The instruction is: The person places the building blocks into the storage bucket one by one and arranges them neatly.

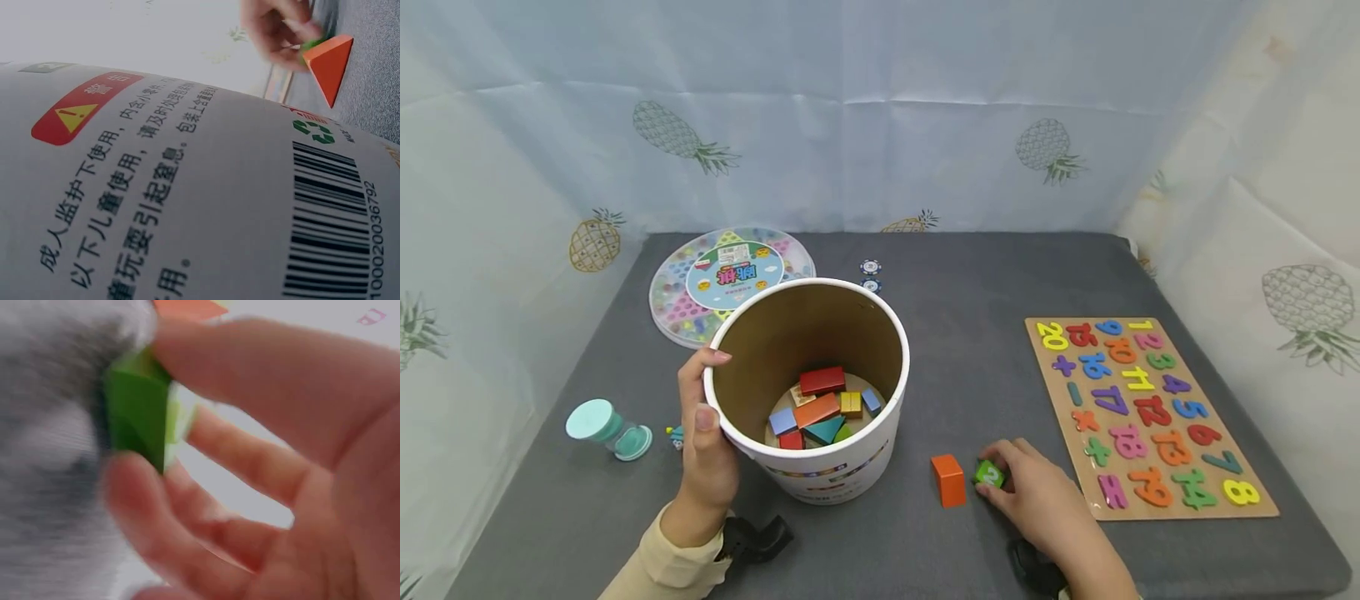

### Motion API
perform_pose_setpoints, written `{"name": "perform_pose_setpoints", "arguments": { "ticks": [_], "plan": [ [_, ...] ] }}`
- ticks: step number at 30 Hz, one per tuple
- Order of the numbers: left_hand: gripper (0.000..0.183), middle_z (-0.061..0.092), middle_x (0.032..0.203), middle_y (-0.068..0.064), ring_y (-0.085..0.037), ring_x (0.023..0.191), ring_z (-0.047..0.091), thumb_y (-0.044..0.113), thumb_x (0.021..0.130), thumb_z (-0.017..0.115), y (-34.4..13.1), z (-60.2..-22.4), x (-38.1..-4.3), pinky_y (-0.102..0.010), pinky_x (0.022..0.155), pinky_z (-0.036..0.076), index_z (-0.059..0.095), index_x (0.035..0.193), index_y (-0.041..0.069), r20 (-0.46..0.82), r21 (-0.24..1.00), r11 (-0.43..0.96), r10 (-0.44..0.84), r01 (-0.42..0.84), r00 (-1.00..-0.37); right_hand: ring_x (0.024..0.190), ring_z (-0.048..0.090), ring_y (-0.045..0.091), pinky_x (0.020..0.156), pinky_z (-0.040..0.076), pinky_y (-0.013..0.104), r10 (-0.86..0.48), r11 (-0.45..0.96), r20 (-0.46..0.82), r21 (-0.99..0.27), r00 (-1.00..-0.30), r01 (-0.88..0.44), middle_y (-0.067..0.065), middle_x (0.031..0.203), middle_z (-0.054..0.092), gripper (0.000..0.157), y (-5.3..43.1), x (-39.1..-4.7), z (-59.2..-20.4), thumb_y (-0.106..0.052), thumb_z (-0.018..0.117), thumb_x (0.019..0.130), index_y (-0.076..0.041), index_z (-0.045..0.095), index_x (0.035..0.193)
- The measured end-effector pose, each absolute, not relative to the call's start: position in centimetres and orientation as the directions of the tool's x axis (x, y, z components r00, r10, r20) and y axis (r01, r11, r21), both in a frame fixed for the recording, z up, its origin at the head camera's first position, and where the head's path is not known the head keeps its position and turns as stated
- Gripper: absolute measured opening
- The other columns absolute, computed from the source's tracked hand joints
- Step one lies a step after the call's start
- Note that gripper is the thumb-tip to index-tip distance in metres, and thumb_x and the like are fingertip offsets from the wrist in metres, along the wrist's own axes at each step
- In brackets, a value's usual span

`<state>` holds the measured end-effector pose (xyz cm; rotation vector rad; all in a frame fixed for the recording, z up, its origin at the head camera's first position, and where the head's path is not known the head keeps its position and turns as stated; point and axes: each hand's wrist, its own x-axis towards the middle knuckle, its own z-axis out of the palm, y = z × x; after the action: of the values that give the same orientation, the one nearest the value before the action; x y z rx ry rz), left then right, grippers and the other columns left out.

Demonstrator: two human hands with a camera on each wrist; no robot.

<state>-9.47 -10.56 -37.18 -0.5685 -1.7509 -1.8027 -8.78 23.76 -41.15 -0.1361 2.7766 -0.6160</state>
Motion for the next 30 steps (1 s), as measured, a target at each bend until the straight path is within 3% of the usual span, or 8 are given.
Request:
{"name": "perform_pose_setpoints", "arguments": {
  "ticks": [4, 8, 11, 14, 18, 23, 30],
  "plan": [
    [0.058, 0.025, 0.148, -0.019, -0.039, 0.134, 0.022, 0.045, 0.097, 0.036, -10.6, -37.2, -9.4, -0.047, 0.101, 0.032, 0.032, 0.124, -0.005, 0.641, 0.765, 0.007, -0.103, 0.644, -0.761, 0.077, 0.049, 0.014, 0.061, 0.041, 0.027, -0.118, 0.846, 0.066, -0.515, -0.991, -0.136, 0.000, 0.093, 0.054, 0.038, 22.8, -9.7, -38.1, -0.019, 0.074, 0.084, -0.014, 0.061, 0.119],
    [0.057, 0.025, 0.148, -0.019, -0.040, 0.133, 0.022, 0.045, 0.097, 0.036, -10.6, -37.3, -9.4, -0.044, 0.102, 0.033, 0.033, 0.124, -0.006, 0.642, 0.764, 0.006, -0.110, 0.646, -0.759, 0.092, 0.050, 0.017, 0.078, 0.039, 0.023, -0.060, 0.643, 0.453, -0.664, -0.890, -0.381, 0.004, 0.104, 0.059, 0.046, 20.3, -10.2, -34.1, 0.000, 0.073, 0.080, -0.011, 0.060, 0.124],
    [0.058, 0.025, 0.147, -0.020, -0.041, 0.132, 0.023, 0.045, 0.098, 0.036, -10.6, -37.3, -9.4, -0.043, 0.101, 0.033, 0.033, 0.124, -0.006, 0.651, 0.756, 0.004, -0.109, 0.654, -0.752, 0.107, 0.049, 0.021, 0.093, 0.037, 0.026, -0.068, 0.424, 0.585, -0.716, -0.808, -0.554, 0.009, 0.114, 0.059, 0.052, 17.7, -10.5, -31.3, 0.010, 0.073, 0.074, -0.006, 0.061, 0.122],
    [0.058, 0.025, 0.148, -0.020, -0.041, 0.132, 0.023, 0.045, 0.098, 0.036, -10.5, -37.4, -9.4, -0.043, 0.101, 0.033, 0.033, 0.124, -0.006, 0.654, 0.753, -0.002, -0.107, 0.658, -0.749, 0.114, 0.048, 0.023, 0.099, 0.037, 0.033, -0.128, 0.323, 0.606, -0.723, -0.785, -0.611, 0.007, 0.119, 0.057, 0.050, 15.4, -10.9, -29.8, 0.008, 0.075, 0.073, -0.007, 0.063, 0.119],
    [0.057, 0.024, 0.148, -0.020, -0.041, 0.132, 0.023, 0.045, 0.098, 0.037, -10.5, -37.4, -9.4, -0.043, 0.101, 0.034, 0.033, 0.124, -0.006, 0.650, 0.756, -0.010, -0.105, 0.654, -0.753, 0.124, 0.041, 0.014, 0.100, 0.034, 0.044, -0.214, 0.378, 0.495, -0.753, -0.842, -0.539, -0.004, 0.129, 0.050, 0.041, 13.1, -11.6, -29.7, -0.010, 0.077, 0.079, -0.022, 0.065, 0.117],
    [0.057, 0.025, 0.147, -0.021, -0.041, 0.132, 0.023, 0.044, 0.097, 0.037, -10.4, -37.4, -9.4, -0.043, 0.101, 0.035, 0.033, 0.125, -0.005, 0.652, 0.755, -0.015, -0.098, 0.656, -0.752, 0.131, 0.034, 0.010, 0.104, 0.027, 0.053, -0.213, 0.374, 0.417, -0.801, -0.883, -0.468, -0.006, 0.134, 0.047, 0.038, 12.7, -12.0, -30.4, -0.014, 0.072, 0.085, -0.026, 0.063, 0.120],
    [0.058, 0.026, 0.146, -0.021, -0.040, 0.132, 0.024, 0.045, 0.097, 0.036, -10.5, -37.2, -9.4, -0.043, 0.101, 0.035, 0.032, 0.125, -0.006, 0.653, 0.755, 0.007, -0.100, 0.656, -0.750, 0.131, 0.038, 0.019, 0.108, 0.025, 0.035, -0.098, 0.344, 0.495, -0.797, -0.863, -0.496, -0.003, 0.127, 0.057, 0.042, 16.0, -11.8, -31.6, -0.003, 0.066, 0.087, -0.015, 0.060, 0.126]
  ]
}}
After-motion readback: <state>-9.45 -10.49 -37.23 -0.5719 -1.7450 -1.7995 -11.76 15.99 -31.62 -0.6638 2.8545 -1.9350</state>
